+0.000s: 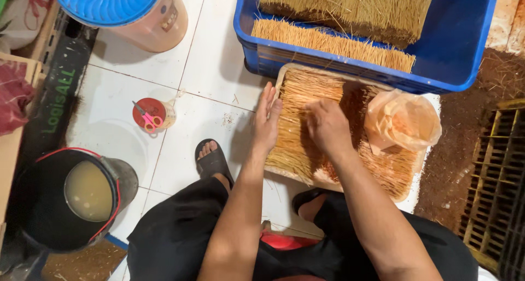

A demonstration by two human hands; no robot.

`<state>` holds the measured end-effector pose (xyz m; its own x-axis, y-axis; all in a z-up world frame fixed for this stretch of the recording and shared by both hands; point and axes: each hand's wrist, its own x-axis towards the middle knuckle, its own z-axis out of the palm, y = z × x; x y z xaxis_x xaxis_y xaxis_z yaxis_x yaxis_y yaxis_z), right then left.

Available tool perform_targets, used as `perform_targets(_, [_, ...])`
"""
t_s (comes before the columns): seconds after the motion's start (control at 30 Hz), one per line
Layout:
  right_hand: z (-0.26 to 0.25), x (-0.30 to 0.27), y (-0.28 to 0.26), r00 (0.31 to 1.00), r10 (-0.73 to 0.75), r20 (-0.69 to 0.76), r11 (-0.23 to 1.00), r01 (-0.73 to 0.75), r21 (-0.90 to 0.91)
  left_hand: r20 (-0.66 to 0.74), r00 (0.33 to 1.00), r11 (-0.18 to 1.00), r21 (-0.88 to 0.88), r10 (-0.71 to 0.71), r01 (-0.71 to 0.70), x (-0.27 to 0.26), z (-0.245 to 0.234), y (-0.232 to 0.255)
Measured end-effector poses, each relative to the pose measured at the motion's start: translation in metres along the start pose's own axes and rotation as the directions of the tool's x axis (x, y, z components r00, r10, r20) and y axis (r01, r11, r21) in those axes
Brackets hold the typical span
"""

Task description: The person sits on a low stool and repeatedly arranges thin sticks in a white tray, smoothing and aligning them by hand. They occasionally transfer bundles of sticks into a blue bin nearby.

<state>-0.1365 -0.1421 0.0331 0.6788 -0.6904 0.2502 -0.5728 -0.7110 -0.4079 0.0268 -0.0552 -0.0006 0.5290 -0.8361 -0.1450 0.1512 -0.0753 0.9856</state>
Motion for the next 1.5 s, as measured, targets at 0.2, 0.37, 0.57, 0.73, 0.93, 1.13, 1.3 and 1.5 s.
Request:
perform_targets(0.2, [-0.007,0.045,-0.005,0.888,0.203,0.413,0.977,-0.154,-0.148,-0.034,0.987,0.986,0.051,-0.155,0.156,-0.001,0.0,-0.006])
perform_targets(0.37, [0.007,0.042,-0.011,0.934,0.044,0.354,0.952,0.068,-0.298,-0.032,0.993,0.993,-0.002,-0.115,0.115,0.002,-0.003,-0.009])
perform_targets(0.57, [0.014,0.018,-0.011,0.939,-0.007,0.343,0.967,0.094,-0.236,-0.029,0.992,0.989,-0.089,-0.12,0.117,0.002,-0.003,-0.016])
perform_targets(0.73, [0.01,0.026,-0.014,0.879,0.153,0.451,0.981,-0.078,-0.18,-0.04,0.994,0.989,-0.106,-0.105,0.1,0.002,-0.002,-0.018])
perform_targets(0.93, [0.013,0.035,-0.019,0.85,0.183,0.495,0.967,-0.065,-0.247,-0.044,0.992,0.987,-0.113,-0.116,0.11,0.001,-0.003,-0.022])
perform_targets(1.13, [0.025,0.025,-0.008,0.828,0.135,0.545,0.975,-0.013,-0.222,-0.05,0.995,0.984,-0.16,-0.09,0.081,0.003,-0.001,-0.031])
perform_targets(1.3, [0.012,0.04,-0.02,0.677,0.316,0.665,0.944,-0.154,-0.292,-0.016,0.986,0.98,-0.116,-0.166,0.163,0.001,-0.002,-0.023])
perform_targets(1.5, [-0.003,0.064,-0.029,0.643,0.388,0.66,0.921,-0.247,-0.301,-0.028,0.986,0.981,-0.111,-0.164,0.16,0.001,-0.002,-0.02])
